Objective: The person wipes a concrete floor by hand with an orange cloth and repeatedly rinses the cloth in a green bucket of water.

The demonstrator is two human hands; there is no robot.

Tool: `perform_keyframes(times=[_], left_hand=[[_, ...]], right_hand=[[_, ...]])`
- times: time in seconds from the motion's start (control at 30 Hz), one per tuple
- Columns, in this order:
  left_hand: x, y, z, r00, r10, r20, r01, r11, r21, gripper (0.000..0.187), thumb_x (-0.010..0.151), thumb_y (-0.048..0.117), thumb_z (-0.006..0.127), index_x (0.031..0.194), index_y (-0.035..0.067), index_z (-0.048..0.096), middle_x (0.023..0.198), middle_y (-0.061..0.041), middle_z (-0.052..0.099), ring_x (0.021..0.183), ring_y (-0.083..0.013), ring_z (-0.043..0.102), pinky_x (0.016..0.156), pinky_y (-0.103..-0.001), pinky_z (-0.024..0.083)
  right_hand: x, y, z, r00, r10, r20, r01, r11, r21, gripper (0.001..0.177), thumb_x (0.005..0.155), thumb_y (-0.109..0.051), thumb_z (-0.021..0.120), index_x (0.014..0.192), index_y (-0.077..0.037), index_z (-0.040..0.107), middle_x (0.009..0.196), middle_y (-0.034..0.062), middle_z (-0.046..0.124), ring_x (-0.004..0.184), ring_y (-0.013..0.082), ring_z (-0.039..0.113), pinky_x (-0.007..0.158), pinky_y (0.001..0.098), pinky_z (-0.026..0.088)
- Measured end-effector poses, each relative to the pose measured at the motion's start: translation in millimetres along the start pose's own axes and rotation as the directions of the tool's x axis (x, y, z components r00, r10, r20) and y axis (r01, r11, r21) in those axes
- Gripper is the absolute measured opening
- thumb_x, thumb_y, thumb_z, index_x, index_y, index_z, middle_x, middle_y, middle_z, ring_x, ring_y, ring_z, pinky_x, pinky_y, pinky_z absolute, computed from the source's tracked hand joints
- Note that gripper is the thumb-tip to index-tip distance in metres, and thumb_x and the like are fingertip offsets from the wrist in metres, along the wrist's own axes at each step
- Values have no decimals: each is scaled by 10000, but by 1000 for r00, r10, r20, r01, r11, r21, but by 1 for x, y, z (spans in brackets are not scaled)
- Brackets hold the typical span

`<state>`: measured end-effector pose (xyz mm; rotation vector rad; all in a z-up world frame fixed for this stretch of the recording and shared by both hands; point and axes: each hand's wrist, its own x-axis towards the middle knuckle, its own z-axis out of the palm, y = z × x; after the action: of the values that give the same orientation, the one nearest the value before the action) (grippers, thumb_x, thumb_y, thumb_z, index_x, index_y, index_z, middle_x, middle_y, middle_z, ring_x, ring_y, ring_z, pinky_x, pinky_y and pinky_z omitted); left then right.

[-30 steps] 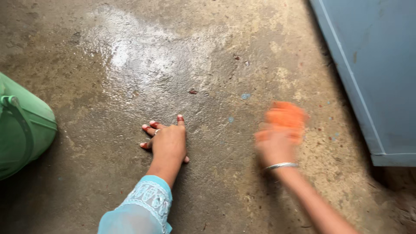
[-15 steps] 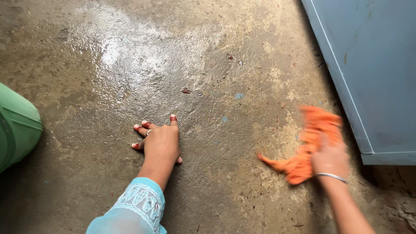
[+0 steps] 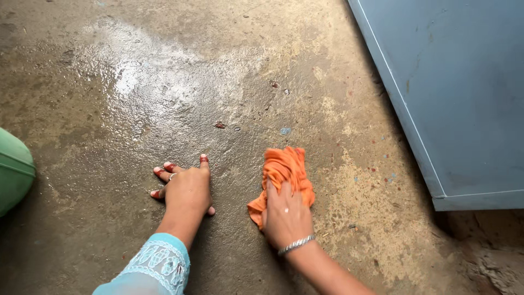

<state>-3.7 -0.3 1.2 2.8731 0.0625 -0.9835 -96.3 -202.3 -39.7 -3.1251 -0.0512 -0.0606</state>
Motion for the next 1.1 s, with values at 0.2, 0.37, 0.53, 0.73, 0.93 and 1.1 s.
perform_keyframes(times=[0.2,0.37,0.53,0.73,0.93,1.1], left_hand=[[0,0,0,1000,11,26,-12,1000,10,1282,678,297,970,1639,376,126,1576,-279,350,1470,-661,125,959,-808,400],[1,0,-1,999,-1,44,0,1000,29,1295,673,298,984,1631,388,116,1587,-310,301,1452,-659,129,947,-797,406],[3,-2,3,1000,23,2,-23,999,35,1286,659,327,977,1643,357,150,1547,-361,343,1429,-684,174,931,-797,415],[4,-3,6,1000,20,-7,-20,999,28,1272,656,336,981,1631,361,165,1545,-387,307,1432,-681,158,939,-789,412],[4,-4,4,1000,8,16,-8,1000,-28,1270,666,303,978,1628,395,153,1587,-418,178,1445,-665,121,991,-784,379],[6,-1,1,1000,1,28,0,1000,-31,1268,680,297,972,1633,386,140,1587,-412,173,1444,-670,115,990,-790,376]], right_hand=[[20,101,-9,970,240,38,-228,952,-206,405,938,-124,537,1309,-256,629,1083,197,598,818,380,674,631,490,589],[-9,236,19,848,527,-55,-514,791,-333,549,964,-273,559,1500,-365,486,1171,229,569,854,436,696,697,527,586],[-84,345,49,761,642,-92,-603,648,-464,525,1042,-237,509,1566,-269,506,1128,218,646,924,405,745,740,514,622],[-145,376,57,607,794,-27,-718,533,-448,529,998,-255,515,1526,-234,510,1250,294,659,993,452,745,789,532,612],[-177,373,47,287,957,36,-876,278,-395,787,891,-572,662,1441,-31,502,1334,261,656,1220,414,649,954,544,537],[-171,386,47,248,960,130,-865,280,-416,593,947,-443,615,1367,-25,626,1386,230,641,1249,388,635,984,510,524]])
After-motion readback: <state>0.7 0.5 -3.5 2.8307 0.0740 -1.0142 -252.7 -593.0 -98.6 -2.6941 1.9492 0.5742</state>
